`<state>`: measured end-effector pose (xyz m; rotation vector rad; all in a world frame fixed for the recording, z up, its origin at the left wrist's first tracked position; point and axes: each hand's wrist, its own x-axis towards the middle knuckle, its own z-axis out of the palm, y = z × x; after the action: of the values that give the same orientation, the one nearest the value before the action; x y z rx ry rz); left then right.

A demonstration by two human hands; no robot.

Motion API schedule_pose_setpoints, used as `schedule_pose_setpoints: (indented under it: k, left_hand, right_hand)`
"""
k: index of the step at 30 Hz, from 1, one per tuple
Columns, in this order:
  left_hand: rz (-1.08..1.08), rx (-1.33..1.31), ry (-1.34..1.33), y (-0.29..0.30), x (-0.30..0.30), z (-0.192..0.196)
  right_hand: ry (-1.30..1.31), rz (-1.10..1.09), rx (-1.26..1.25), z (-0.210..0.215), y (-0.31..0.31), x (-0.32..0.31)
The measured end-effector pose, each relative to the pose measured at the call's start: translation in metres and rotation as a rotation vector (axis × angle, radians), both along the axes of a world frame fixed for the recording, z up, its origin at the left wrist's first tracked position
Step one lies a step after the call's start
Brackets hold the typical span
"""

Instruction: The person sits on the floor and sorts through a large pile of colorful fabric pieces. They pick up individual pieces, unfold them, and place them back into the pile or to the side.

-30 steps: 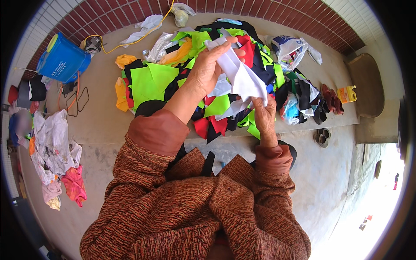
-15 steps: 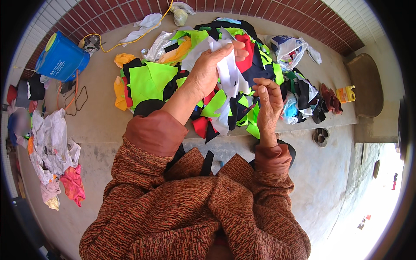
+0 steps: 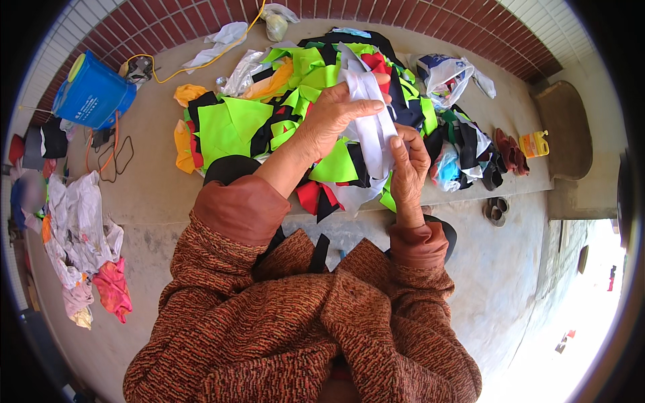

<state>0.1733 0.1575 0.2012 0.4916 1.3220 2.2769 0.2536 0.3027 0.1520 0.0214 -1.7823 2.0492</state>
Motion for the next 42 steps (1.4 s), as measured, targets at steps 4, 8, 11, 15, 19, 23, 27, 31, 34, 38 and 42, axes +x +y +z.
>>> schedule_pose_setpoints:
  k: [4,8,11,15,19,23,27,31,34,38,42]
  left_hand:
    - [0.127,0.107,-0.047,-0.006,-0.008,-0.003]
    - [0.207,0.066,-0.111,-0.005,-0.011,-0.008]
    - [0.176,-0.015,-0.124,-0.004,-0.008,-0.008]
    - [0.11,-0.117,-0.01,-0.001,-0.008,-0.014]
    - [0.044,-0.168,0.14,0.004,-0.001,-0.018]
    - [0.034,-0.309,0.282,0.008,0.003,-0.021]
    - [0.14,-0.455,0.429,0.011,0.003,-0.023]
    - [0.291,-0.679,0.507,0.009,0.004,-0.023]
    - [0.372,-0.602,0.399,0.011,0.005,-0.022]
    - [0.41,-0.671,0.421,0.008,0.002,-0.023]
    - [0.416,-0.94,0.627,0.005,0.001,-0.021]
  right_hand:
    - [-0.015,-0.036,0.01,-0.005,0.004,-0.001]
    - [-0.052,-0.114,0.019,-0.01,0.003,-0.003]
    - [0.003,-0.159,0.022,-0.012,0.004,-0.007]
    - [0.07,-0.214,0.073,-0.014,0.004,-0.011]
    - [0.101,-0.254,0.385,-0.009,0.001,-0.009]
    - [0.092,-0.339,0.598,-0.009,-0.002,-0.008]
    - [-0.038,-0.33,0.539,-0.015,-0.002,-0.007]
    - [-0.052,-0.27,0.429,-0.004,-0.008,0.001]
    - [0.004,-0.223,0.314,-0.004,-0.009,0.002]
    - [-0.006,-0.179,0.174,-0.004,-0.007,0.001]
    - [-0.014,-0.174,0.095,-0.002,-0.006,0.0]
